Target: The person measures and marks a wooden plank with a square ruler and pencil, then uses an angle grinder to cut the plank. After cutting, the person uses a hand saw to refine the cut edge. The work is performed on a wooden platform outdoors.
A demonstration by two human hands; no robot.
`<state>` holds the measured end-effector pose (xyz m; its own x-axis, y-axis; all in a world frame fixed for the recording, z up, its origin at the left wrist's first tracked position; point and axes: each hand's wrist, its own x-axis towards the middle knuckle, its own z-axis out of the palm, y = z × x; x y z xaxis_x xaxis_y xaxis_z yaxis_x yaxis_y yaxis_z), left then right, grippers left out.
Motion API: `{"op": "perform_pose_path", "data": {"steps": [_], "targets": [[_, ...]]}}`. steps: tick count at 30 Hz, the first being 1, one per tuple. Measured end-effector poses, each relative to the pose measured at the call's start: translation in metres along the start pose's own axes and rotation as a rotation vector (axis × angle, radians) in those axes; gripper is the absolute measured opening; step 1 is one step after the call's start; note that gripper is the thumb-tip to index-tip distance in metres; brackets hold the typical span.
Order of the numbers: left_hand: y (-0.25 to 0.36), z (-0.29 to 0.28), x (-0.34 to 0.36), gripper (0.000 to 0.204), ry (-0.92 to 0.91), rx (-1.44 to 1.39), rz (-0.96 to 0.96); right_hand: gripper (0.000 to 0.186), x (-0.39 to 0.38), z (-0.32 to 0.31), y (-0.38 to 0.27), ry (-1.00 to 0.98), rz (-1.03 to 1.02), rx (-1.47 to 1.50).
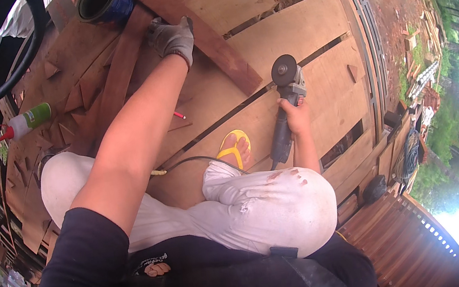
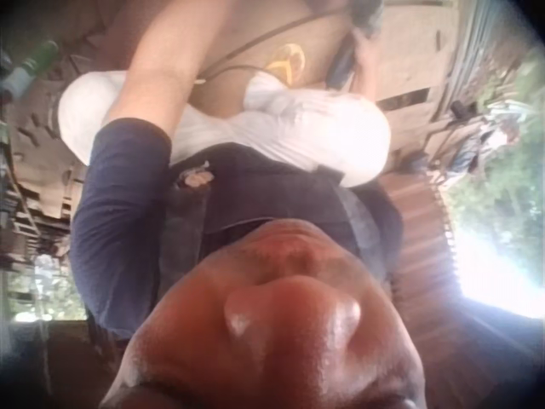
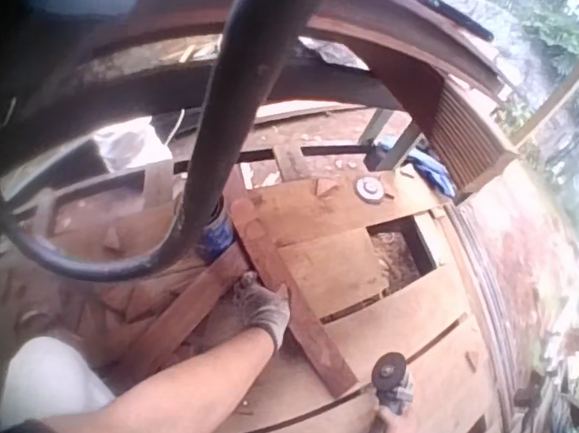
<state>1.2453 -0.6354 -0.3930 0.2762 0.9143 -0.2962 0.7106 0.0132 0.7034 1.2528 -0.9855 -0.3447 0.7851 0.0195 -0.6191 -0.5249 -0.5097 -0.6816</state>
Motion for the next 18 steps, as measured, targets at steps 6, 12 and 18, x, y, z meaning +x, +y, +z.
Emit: {"op": "perform_pose_path", "data": {"steps": [6,12,18], "targets": [[-0.012,0.009,0.033,0.058,-0.131,-0.227,-0.208,0.024,0.003,-0.003,0.004,0.028,-0.067,0.083],[-0.022,0.008,0.027,0.036,-0.412,-0.586,0.095,0.023,0.0,-0.006,0.001,0.048,-0.147,0.143],[-0.017,-0.015,0.054,0.048,-0.505,0.097,0.286,0.024,0.003,-0.008,-0.017,0.044,-0.136,0.186]]}}
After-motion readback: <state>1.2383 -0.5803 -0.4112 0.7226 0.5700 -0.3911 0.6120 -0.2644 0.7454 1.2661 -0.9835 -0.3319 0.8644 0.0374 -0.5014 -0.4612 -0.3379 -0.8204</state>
